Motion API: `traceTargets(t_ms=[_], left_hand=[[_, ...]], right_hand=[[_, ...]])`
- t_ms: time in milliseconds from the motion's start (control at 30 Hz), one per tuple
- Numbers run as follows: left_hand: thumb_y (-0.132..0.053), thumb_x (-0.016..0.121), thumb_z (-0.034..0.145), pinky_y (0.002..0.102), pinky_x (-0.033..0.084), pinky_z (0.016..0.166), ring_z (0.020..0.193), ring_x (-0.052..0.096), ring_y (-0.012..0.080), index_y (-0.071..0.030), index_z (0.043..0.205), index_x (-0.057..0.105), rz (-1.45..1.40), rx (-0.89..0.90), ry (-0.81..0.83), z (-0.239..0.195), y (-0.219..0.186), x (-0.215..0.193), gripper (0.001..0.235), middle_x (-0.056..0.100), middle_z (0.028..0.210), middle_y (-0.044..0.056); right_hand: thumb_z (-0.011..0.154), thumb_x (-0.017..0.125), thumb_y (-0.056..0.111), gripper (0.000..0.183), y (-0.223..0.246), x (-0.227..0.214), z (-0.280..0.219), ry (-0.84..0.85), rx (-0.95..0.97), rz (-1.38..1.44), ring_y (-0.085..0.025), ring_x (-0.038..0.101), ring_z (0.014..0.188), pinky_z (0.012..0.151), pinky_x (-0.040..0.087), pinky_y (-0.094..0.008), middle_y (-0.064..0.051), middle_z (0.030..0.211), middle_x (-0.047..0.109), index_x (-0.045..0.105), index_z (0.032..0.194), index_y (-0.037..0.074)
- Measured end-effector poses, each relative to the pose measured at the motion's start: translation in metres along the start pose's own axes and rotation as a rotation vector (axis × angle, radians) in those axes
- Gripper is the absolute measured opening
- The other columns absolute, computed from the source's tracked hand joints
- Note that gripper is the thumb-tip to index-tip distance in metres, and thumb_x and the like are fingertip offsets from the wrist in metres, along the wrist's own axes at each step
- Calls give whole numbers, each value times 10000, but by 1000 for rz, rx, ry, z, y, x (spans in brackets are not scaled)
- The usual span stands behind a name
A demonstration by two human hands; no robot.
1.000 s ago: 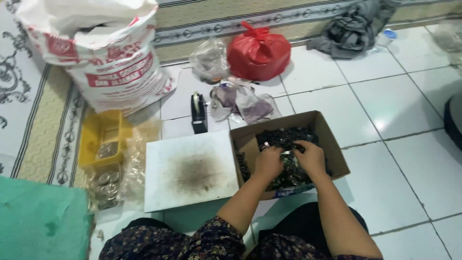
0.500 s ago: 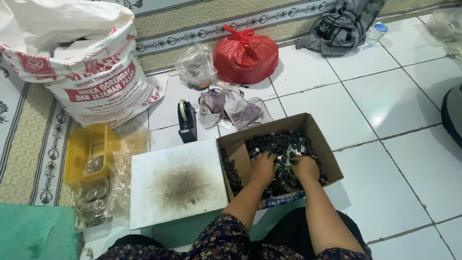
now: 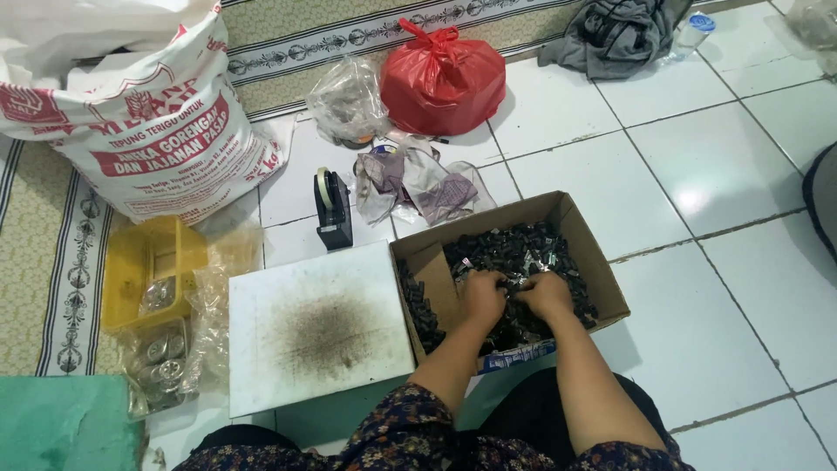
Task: The person sits on the floor and sorts small metallic components from a cardboard box onto a white board. They handle the items one by one, separating them into piles.
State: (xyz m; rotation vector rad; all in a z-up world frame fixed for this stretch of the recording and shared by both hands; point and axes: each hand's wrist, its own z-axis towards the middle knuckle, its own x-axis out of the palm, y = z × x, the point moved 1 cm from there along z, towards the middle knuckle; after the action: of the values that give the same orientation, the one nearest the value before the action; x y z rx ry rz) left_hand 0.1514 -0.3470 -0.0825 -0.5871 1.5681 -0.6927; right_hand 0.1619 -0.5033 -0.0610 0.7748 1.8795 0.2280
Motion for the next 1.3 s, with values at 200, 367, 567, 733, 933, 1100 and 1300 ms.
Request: traceTargets(t_ms=[200,367,567,733,933,1100,1300], left_hand=[[-243,819,830,335,542,830,1009,674,221,-183,1043,781,-330,-259,48,6,2,-17,225,734,984,44],[-146,843,834,349,582,775,996,690,278,-8,1078,756,-679,-372,-8,-12,-4,-33,293,723,1032,215],[-131,819,899,313,644,733,974,690,219,62,1145,717,-932,-500,-10,-16,-10,-36,329,697,1083,249],[-117,811,899,297,641,766,1034,688,224,44,1226,699,-937,-537,37,-15,-21,-37,382,684,1128,246],[-97,825,870,264,647,759,917,699,175,3,1201,727,-1057,-561,61,-21,-26,-44,360,711,1075,179],[-77,862,821,276,640,690,909,719,198,17,1189,724,-991,-523,-26,-41,-26,-80,404,730,1054,230],[-81,851,846,352,664,701,917,742,289,44,1167,728,-925,-462,-104,-89,-6,-161,366,727,1089,283]], right_hand=[[780,823,128,344,17,-27,-20,29,33,463,-443,651,1174,915,562,-483,-300,1194,714,787,1104,16],[771,827,29,507,6,-24,-12,108,112,855,-345,660,1098,885,558,-410,-298,1191,678,676,1242,-84],[742,823,-29,523,5,-23,-9,143,90,980,-282,709,972,820,586,-355,-197,1066,727,693,1248,-32],[730,847,-26,523,4,-22,-5,133,43,1000,-264,707,977,806,587,-352,-183,1079,733,705,1234,-18],[705,881,29,512,17,-17,-17,118,-1,979,-228,732,901,788,605,-311,-125,991,747,735,1195,40],[696,899,6,443,45,-11,-38,111,-101,927,-276,750,843,730,616,-353,-184,920,756,765,1118,18],[701,877,-3,508,104,19,-85,280,-132,991,-224,733,789,654,597,-259,-137,919,732,723,1185,13]])
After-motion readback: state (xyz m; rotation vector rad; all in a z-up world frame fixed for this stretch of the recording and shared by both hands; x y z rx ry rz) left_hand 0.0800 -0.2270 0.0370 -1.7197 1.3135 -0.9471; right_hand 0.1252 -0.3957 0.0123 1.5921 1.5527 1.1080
